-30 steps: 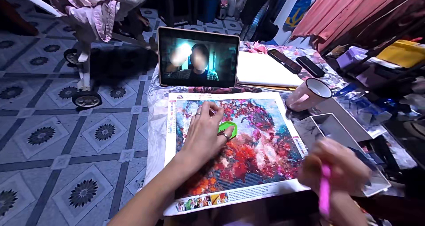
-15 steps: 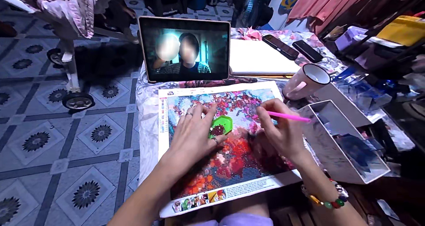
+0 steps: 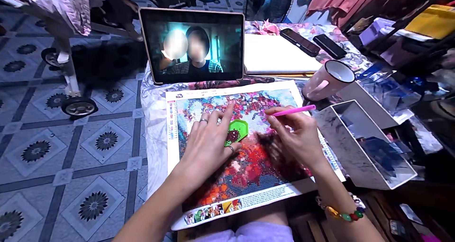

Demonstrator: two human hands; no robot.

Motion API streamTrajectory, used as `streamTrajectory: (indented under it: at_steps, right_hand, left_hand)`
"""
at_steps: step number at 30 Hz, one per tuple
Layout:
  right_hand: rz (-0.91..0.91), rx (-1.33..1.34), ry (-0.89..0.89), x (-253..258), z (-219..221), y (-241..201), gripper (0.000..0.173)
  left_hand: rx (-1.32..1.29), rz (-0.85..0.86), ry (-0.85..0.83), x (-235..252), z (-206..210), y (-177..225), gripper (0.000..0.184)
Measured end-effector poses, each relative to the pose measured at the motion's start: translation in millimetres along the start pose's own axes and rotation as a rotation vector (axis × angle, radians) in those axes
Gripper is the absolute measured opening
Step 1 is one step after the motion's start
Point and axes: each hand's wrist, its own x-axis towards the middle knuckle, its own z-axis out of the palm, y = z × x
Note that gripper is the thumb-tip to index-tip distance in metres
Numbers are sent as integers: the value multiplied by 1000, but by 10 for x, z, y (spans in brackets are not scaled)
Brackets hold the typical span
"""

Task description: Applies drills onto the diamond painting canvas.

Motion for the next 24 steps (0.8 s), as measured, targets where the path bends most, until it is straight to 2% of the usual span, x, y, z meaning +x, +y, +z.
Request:
streamTrajectory:
  at_steps: [24]
  right_hand:
    - [104, 85, -33, -88, -54, -65, 21]
  left_hand:
    - [-15, 16, 14, 17, 43, -2, 93]
